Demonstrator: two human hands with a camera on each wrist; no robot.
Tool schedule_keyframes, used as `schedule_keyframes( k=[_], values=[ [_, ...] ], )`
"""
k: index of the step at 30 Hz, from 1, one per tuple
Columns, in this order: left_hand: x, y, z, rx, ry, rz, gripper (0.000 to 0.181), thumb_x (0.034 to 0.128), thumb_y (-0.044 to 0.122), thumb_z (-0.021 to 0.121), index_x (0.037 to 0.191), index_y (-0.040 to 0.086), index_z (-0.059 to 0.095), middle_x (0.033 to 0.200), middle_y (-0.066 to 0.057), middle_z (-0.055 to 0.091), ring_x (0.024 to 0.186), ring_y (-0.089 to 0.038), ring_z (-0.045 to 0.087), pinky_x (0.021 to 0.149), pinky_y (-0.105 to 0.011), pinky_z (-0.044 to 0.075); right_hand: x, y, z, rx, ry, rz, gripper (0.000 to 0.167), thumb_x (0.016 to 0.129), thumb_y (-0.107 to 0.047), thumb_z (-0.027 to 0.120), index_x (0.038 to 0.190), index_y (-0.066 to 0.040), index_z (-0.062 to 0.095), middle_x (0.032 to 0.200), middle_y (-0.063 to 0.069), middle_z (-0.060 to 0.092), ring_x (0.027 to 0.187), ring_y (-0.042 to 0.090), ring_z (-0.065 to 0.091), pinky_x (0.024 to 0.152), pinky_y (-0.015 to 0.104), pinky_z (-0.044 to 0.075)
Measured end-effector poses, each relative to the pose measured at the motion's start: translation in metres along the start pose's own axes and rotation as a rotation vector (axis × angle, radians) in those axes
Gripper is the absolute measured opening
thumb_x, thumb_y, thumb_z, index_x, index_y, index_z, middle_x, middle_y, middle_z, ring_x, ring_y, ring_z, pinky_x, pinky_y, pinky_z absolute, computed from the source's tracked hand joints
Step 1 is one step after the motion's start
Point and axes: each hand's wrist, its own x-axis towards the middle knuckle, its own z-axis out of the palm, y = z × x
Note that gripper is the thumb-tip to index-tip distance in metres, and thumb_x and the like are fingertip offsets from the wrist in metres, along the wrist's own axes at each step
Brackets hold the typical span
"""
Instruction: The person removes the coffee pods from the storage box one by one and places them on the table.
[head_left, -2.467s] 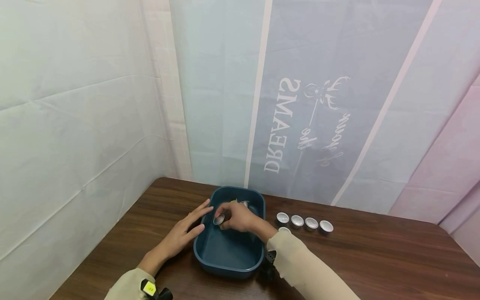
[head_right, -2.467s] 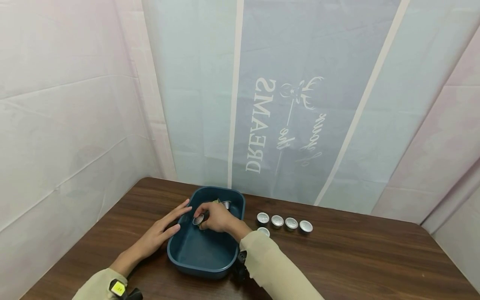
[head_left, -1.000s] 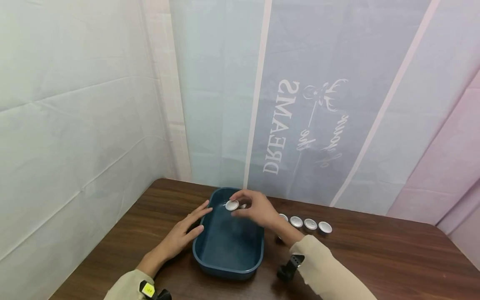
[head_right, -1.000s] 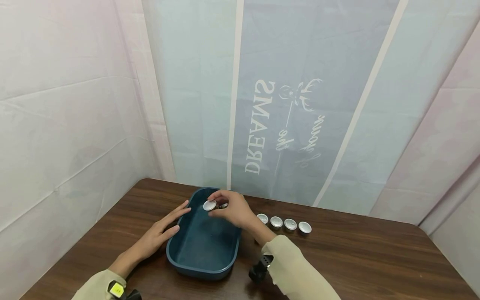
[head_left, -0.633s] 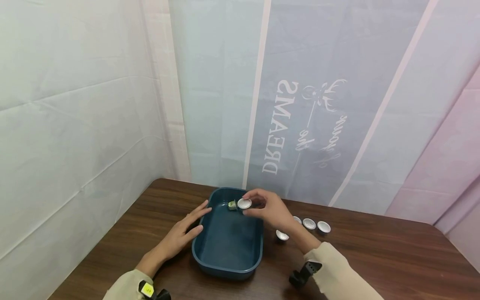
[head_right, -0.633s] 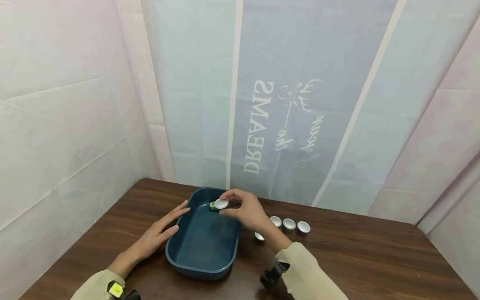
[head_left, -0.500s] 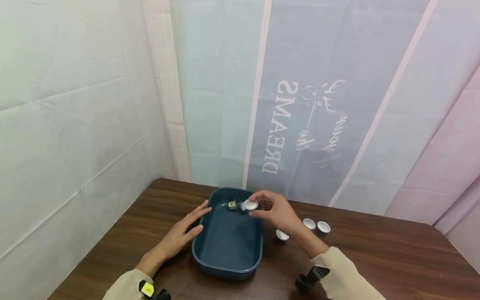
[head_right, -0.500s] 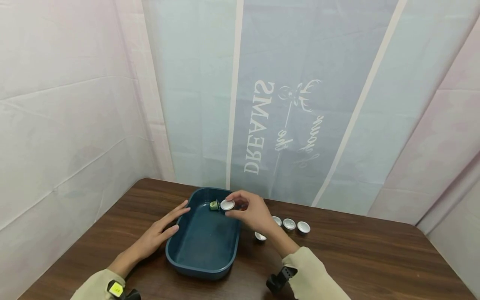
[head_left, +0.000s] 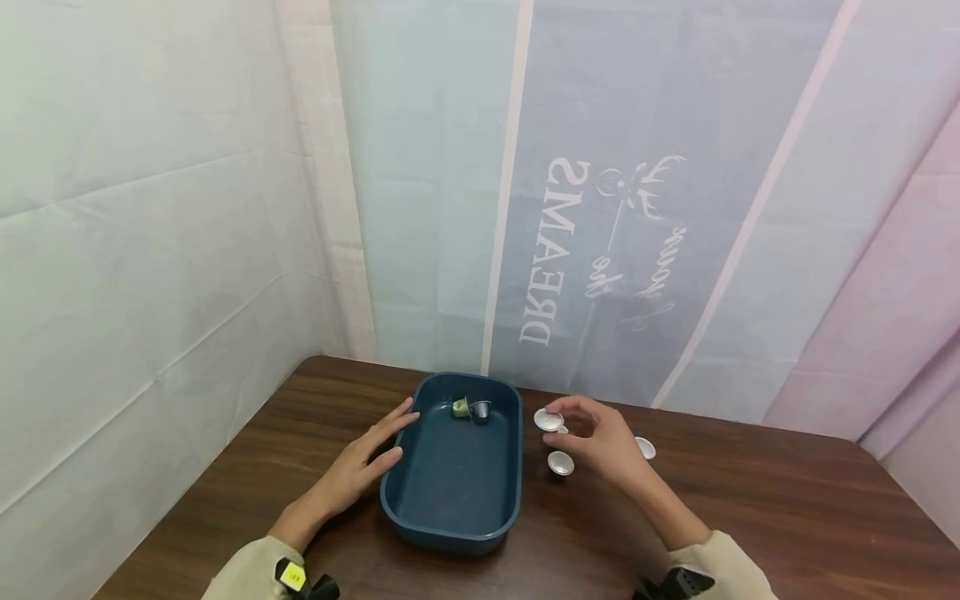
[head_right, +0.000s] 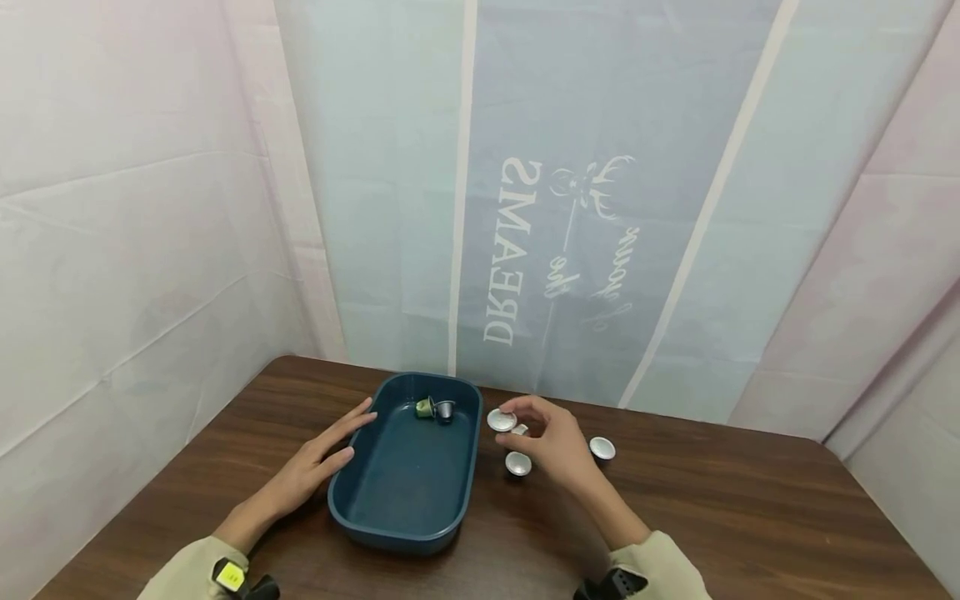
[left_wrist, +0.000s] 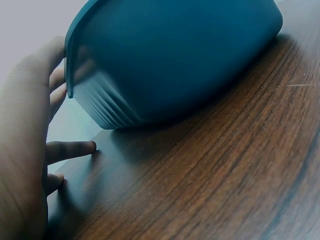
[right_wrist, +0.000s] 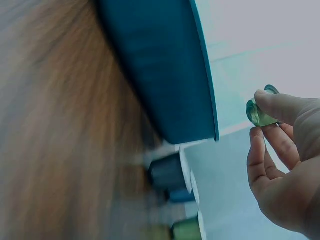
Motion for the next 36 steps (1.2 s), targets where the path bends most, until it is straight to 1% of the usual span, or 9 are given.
schedule_keyframes(
  k=[3, 8, 13, 15, 21, 26, 29, 32, 36],
  values=[
    [0.001, -0.001, 0.000, -0.007, 0.003, 0.001, 0.050, 0.0987, 0.005, 0.048, 0.147, 0.013, 0.038, 0.158, -0.002, 0.020, 0.142, -0.029, 0.022, 0.100, -0.066, 0.027, -0.010, 0.008, -0.008, 0.007, 0.026, 0.009, 0.034, 0.078, -0.026, 0.081, 0.108, -0.016, 0.067, 0.101, 0.001, 0.069, 0.092, 0.020, 0.063, 0.079, 0.032, 0.052],
    [0.002, -0.003, 0.002, -0.004, 0.001, 0.001, 0.051, 0.0987, 0.005, 0.048, 0.148, 0.014, 0.038, 0.157, -0.004, 0.020, 0.141, -0.030, 0.022, 0.099, -0.066, 0.028, -0.026, 0.022, -0.020, 0.013, 0.077, 0.061, 0.035, 0.076, -0.024, 0.082, 0.106, -0.016, 0.068, 0.099, 0.001, 0.069, 0.093, 0.019, 0.063, 0.080, 0.030, 0.052],
    [0.001, -0.002, 0.002, 0.005, -0.007, 0.000, 0.050, 0.0993, 0.006, 0.047, 0.148, 0.012, 0.038, 0.157, -0.008, 0.020, 0.141, -0.030, 0.022, 0.098, -0.066, 0.029, -0.040, 0.035, -0.025, 0.017, 0.110, 0.117, 0.038, 0.074, -0.021, 0.083, 0.107, -0.014, 0.067, 0.099, 0.003, 0.069, 0.088, 0.023, 0.065, 0.073, 0.029, 0.053],
    [0.001, -0.001, 0.002, 0.002, -0.005, -0.002, 0.049, 0.0997, 0.007, 0.047, 0.147, 0.012, 0.038, 0.157, -0.007, 0.020, 0.142, -0.029, 0.021, 0.099, -0.066, 0.028, -0.044, 0.039, -0.025, 0.017, 0.117, 0.127, 0.038, 0.074, -0.021, 0.084, 0.106, -0.013, 0.067, 0.103, 0.005, 0.068, 0.086, 0.022, 0.065, 0.072, 0.028, 0.053],
    [0.001, -0.001, 0.002, 0.004, -0.005, -0.002, 0.049, 0.0996, 0.006, 0.047, 0.148, 0.013, 0.038, 0.157, -0.005, 0.019, 0.142, -0.030, 0.022, 0.098, -0.066, 0.028, -0.049, 0.049, -0.025, -0.023, 0.132, 0.088, 0.035, 0.074, -0.020, 0.083, 0.105, -0.010, 0.069, 0.115, 0.008, 0.062, 0.086, 0.016, 0.064, 0.072, 0.027, 0.052],
    [0.002, -0.002, 0.002, 0.008, -0.003, 0.007, 0.050, 0.0991, 0.005, 0.047, 0.148, 0.012, 0.037, 0.157, -0.006, 0.019, 0.141, -0.032, 0.023, 0.097, -0.066, 0.030, -0.050, 0.060, -0.023, -0.002, 0.131, 0.092, 0.034, 0.075, -0.015, 0.083, 0.105, -0.010, 0.068, 0.100, 0.006, 0.065, 0.077, 0.014, 0.063, 0.065, 0.027, 0.052],
    [0.001, -0.001, 0.001, 0.010, -0.002, 0.006, 0.050, 0.0995, 0.005, 0.047, 0.148, 0.012, 0.037, 0.157, -0.004, 0.019, 0.141, -0.032, 0.023, 0.097, -0.066, 0.030, -0.051, 0.067, -0.018, 0.012, 0.124, 0.087, 0.035, 0.073, -0.012, 0.083, 0.105, -0.009, 0.068, 0.092, 0.005, 0.065, 0.074, 0.014, 0.062, 0.062, 0.028, 0.052],
    [-0.001, -0.002, 0.001, 0.019, -0.005, 0.002, 0.049, 0.1004, 0.008, 0.046, 0.148, 0.013, 0.037, 0.158, -0.005, 0.019, 0.141, -0.031, 0.022, 0.098, -0.066, 0.029, -0.052, 0.072, -0.013, -0.012, 0.143, 0.060, 0.034, 0.072, -0.012, 0.084, 0.103, -0.011, 0.069, 0.090, 0.003, 0.065, 0.074, 0.012, 0.060, 0.063, 0.026, 0.052],
    [0.000, -0.001, 0.000, 0.007, -0.010, -0.008, 0.048, 0.1010, 0.010, 0.046, 0.148, 0.013, 0.037, 0.158, -0.007, 0.019, 0.142, -0.030, 0.021, 0.099, -0.067, 0.028, -0.055, 0.055, -0.010, -0.049, 0.176, 0.053, 0.031, 0.072, -0.005, 0.083, 0.100, -0.008, 0.069, 0.086, 0.003, 0.064, 0.073, 0.010, 0.058, 0.061, 0.025, 0.050]
  ],
)
